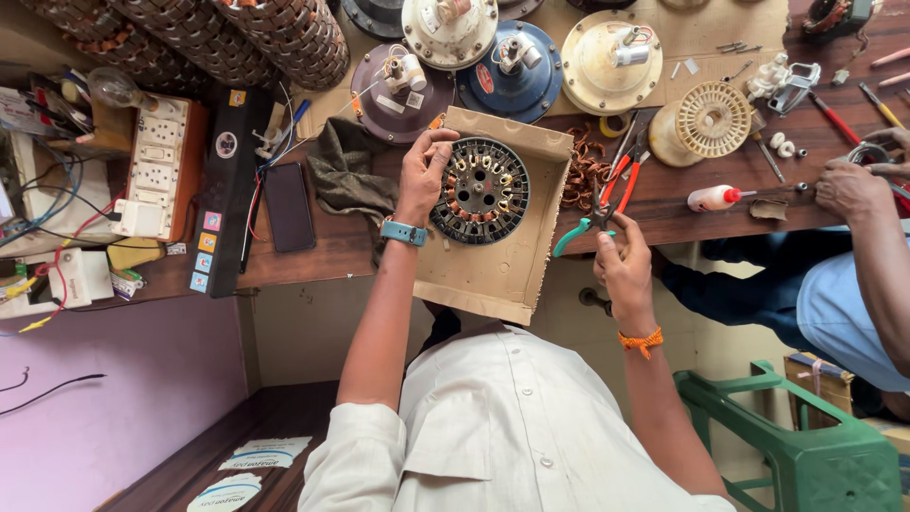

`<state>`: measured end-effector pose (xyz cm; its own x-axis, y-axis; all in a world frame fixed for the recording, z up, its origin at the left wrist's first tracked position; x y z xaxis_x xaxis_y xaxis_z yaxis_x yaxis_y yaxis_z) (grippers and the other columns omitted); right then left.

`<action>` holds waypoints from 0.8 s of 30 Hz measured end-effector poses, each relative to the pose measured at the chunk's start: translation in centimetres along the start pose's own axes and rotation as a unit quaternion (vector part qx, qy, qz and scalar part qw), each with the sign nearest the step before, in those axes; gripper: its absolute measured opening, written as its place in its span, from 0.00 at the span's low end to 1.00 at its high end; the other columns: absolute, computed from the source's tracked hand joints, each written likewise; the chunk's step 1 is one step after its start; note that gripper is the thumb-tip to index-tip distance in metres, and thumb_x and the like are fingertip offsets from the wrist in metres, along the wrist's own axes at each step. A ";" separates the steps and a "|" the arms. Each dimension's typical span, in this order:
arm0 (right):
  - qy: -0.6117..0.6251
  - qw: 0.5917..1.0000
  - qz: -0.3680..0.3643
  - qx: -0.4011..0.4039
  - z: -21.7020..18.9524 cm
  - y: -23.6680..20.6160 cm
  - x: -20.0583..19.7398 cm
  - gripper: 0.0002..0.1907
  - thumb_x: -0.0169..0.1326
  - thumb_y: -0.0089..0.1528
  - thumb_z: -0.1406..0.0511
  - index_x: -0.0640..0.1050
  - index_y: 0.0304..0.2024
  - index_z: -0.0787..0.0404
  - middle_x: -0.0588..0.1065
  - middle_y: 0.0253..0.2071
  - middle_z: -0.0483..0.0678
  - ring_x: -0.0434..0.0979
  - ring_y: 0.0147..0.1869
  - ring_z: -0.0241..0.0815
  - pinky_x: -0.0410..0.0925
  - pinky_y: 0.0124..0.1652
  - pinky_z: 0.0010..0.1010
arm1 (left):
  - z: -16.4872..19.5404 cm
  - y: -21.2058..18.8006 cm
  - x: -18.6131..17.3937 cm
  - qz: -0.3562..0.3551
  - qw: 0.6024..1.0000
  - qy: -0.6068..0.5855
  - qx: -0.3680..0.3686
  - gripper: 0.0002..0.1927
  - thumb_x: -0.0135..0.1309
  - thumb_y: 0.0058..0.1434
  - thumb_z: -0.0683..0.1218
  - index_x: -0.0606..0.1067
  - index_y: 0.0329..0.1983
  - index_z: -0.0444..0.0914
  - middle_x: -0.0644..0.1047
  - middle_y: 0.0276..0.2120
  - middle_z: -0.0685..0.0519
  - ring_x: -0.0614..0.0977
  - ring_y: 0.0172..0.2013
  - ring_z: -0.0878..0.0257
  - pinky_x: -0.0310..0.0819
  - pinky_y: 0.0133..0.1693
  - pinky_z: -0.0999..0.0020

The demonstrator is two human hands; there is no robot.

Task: The person uses green-handled pliers to cut and pull copper wire ends out of an electric motor stator placed in a cardboard box on the workbench, working around the winding slot by slot and letting trimmed copper pieces fall into the box.

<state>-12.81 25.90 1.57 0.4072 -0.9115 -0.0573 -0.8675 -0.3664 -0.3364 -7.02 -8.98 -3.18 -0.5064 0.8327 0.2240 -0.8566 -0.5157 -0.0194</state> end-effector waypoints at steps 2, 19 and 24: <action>-0.015 1.000 -0.009 -0.009 -1.3 -1.1 0.8 0.22 0.50 0.68 0.67 0.67 0.64 0.65 0.63 0.23 0.37 0.59 0.22 0.26 0.52 0.21 0.21 | -0.4 0.0 -0.2 0.006 1.000 -0.001 -0.007 0.14 0.54 0.72 0.50 0.76 0.53 0.36 0.79 0.36 0.58 0.75 0.34 0.76 0.71 0.33 0.80; -0.116 0.992 -0.058 -0.009 -0.8 -3.9 1.0 0.22 0.52 0.68 0.65 0.70 0.64 0.63 0.67 0.24 0.39 0.61 0.25 0.27 0.58 0.25 0.23 | 1.2 -1.9 0.8 -0.020 0.999 -0.046 -0.018 0.27 0.55 0.67 0.45 0.63 0.68 0.40 0.77 0.51 0.53 0.77 0.43 0.71 0.72 0.45 0.75; -0.157 0.980 -0.114 -0.049 -1.5 -4.2 2.4 0.21 0.49 0.69 0.63 0.73 0.63 0.62 0.67 0.26 0.40 0.63 0.28 0.28 0.62 0.28 0.24 | 2.8 -4.8 1.2 0.133 0.986 -0.062 0.082 0.26 0.53 0.71 0.44 0.62 0.70 0.39 0.69 0.61 0.53 0.75 0.53 0.68 0.72 0.54 0.71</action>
<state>-8.61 24.92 4.26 0.6484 -0.7069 -0.2827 -0.7605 -0.5841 -0.2838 -3.25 -6.06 -0.07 -0.6854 0.6381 0.3507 -0.6631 -0.7460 0.0612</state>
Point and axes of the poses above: each hand's wrist, its own y-axis towards the middle knuckle, its own x-axis out of the palm, z = x × y, the point moved 9 cm from there along y, towards the middle knuckle
